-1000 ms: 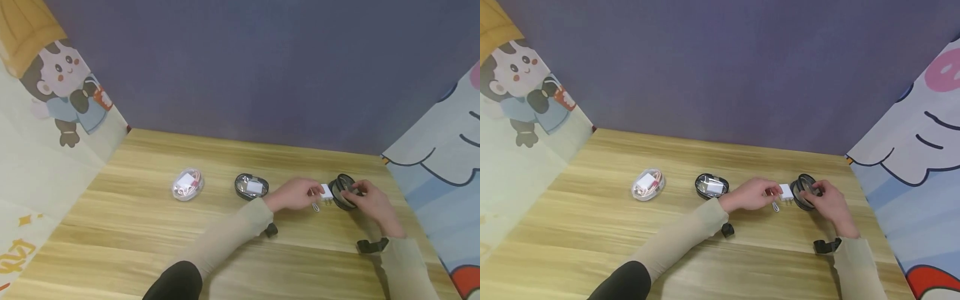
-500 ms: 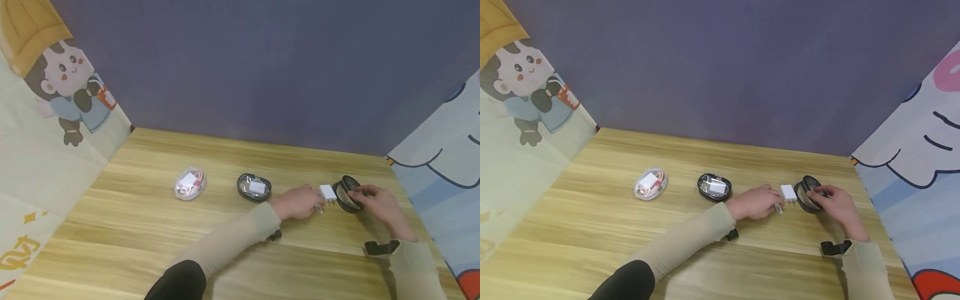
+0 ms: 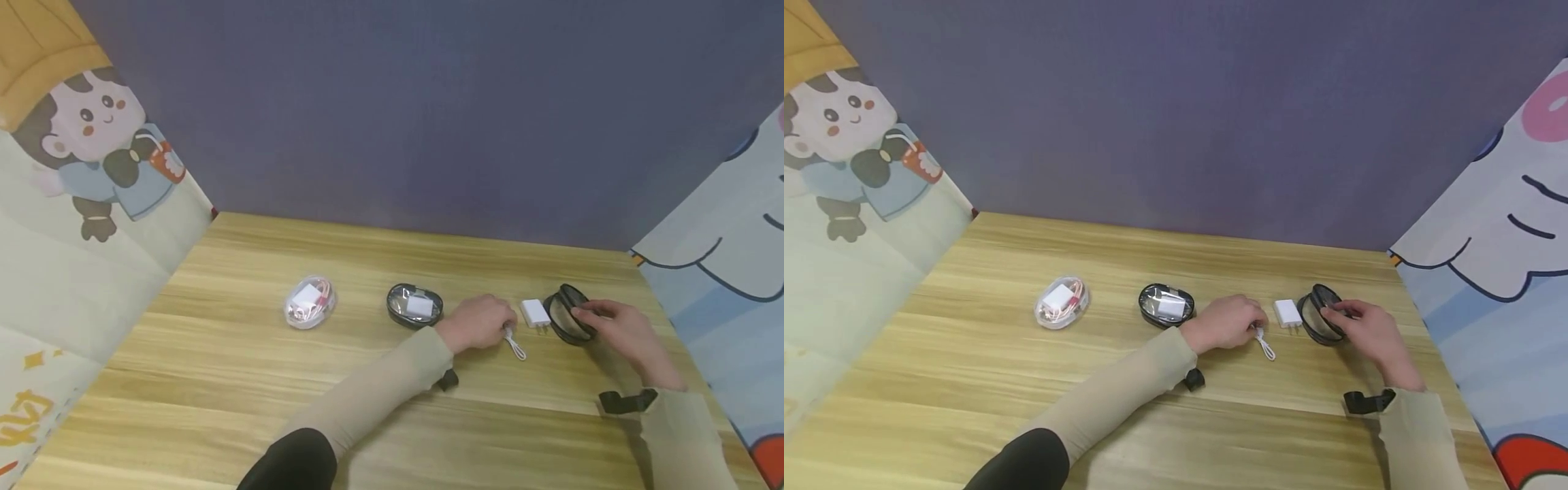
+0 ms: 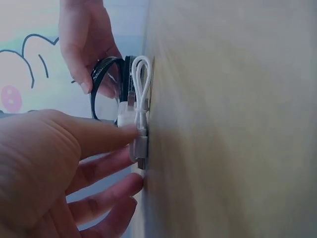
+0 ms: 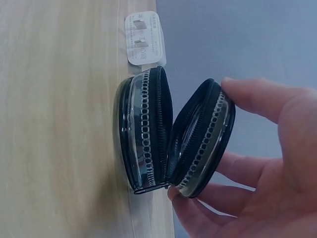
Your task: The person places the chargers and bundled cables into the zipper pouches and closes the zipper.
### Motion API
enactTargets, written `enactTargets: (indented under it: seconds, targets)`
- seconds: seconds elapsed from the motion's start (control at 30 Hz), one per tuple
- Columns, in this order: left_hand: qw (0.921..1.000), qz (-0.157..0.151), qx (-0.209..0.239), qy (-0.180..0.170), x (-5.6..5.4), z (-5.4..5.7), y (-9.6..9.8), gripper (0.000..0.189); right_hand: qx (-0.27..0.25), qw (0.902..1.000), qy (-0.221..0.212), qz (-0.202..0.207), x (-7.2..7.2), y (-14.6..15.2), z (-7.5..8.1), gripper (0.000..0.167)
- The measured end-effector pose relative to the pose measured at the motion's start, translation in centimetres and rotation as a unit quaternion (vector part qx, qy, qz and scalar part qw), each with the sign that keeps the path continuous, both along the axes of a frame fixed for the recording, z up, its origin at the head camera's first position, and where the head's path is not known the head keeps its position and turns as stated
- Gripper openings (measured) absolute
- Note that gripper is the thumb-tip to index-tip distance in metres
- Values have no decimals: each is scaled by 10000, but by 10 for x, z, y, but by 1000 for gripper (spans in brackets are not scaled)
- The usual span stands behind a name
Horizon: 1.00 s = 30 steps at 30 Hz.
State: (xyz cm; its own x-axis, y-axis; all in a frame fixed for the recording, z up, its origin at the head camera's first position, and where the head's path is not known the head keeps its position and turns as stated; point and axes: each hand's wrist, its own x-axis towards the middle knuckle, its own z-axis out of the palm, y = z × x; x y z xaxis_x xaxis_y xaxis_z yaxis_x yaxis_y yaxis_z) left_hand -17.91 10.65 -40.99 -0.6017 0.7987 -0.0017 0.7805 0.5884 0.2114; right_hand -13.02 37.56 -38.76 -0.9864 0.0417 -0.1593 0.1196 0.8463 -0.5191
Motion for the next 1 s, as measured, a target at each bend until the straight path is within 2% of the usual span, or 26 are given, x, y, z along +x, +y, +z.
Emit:
enactTargets:
  seconds: [0.2,0.37,0.47,0.63,0.83,1.0]
  targets:
    - [9996,0,-93,-248,-1,-4,-1,14,1,9999,-90,-112,1,0,0,77]
    - [9967,182,-111,-780,-1,-7,-1,21,-24,9999,-76,-100,1,1,-1,76]
    - [9940,352,-13,-1033,0,-8,-2,21,-35,10000,-65,-58,1,2,-1,75]
    - [9884,492,419,-1377,-3,-9,-4,18,-84,10000,24,-21,0,4,-2,74]
    - [9700,790,1238,-1938,-12,-6,-11,8,-259,9996,44,-53,-3,6,-5,74]
    - [9433,1183,1924,-2434,-18,-1,-5,7,-344,9993,-126,-45,-3,7,-4,78]
